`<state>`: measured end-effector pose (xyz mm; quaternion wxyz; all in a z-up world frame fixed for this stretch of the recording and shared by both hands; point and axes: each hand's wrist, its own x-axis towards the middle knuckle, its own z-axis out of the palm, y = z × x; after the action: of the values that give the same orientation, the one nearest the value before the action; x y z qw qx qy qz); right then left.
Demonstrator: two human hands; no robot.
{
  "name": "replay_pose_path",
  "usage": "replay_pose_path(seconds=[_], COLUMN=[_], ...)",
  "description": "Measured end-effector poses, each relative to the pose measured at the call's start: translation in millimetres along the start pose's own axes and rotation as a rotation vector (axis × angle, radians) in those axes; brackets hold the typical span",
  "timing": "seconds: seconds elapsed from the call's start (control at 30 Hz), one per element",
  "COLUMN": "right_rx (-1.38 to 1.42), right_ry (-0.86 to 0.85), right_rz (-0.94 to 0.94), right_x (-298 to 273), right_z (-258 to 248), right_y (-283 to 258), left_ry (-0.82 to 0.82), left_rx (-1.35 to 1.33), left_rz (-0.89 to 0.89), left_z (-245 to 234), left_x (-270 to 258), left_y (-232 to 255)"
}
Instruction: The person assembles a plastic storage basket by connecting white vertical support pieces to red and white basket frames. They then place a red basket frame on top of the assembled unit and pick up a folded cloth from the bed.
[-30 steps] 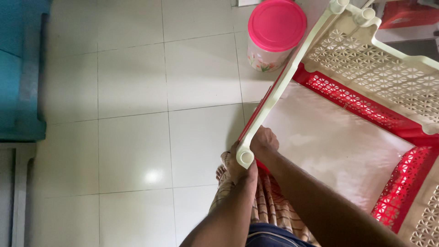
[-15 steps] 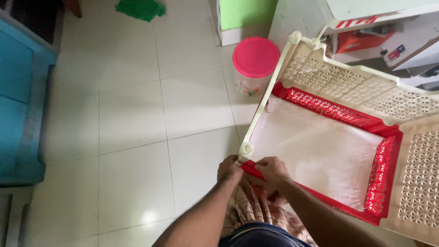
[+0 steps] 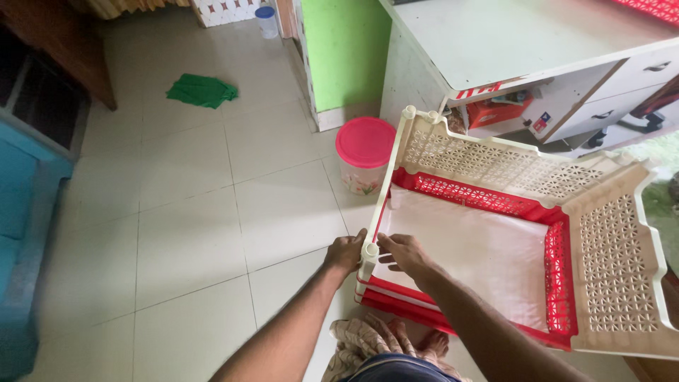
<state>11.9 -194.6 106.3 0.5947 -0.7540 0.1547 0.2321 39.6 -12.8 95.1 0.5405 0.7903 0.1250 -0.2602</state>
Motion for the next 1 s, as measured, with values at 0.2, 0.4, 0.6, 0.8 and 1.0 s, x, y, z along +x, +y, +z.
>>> replay_pose_path(seconds=[0.2,0.4,0.6,0.8,1.0], right_rx=[-0.023,-0.173,-0.244,-0.848,-0.704], right_ry=[0.028,-0.036,-0.224,-0.422,-0.541], right_rz=[0.065,0.062,0.04,0.414,0.856], right_x=[-29,-53,-90,-129,-185], right_z=[16,2,-29,-68,-119], right_y=[-15,-2,14,36,86], left_ry=[0.039,-0.096,-0.217,-0.532,-0.862], left_rx=[0.083,-0.225,-0.061,0.312,0.417], left_rz=[0.026,-0.007,-0.047,0.014,0.061], left_z=[6,24,58,136,191], left_x=[-34,-49,-94,-134,-171], left_y=[-2,-23,-32,-44,-57])
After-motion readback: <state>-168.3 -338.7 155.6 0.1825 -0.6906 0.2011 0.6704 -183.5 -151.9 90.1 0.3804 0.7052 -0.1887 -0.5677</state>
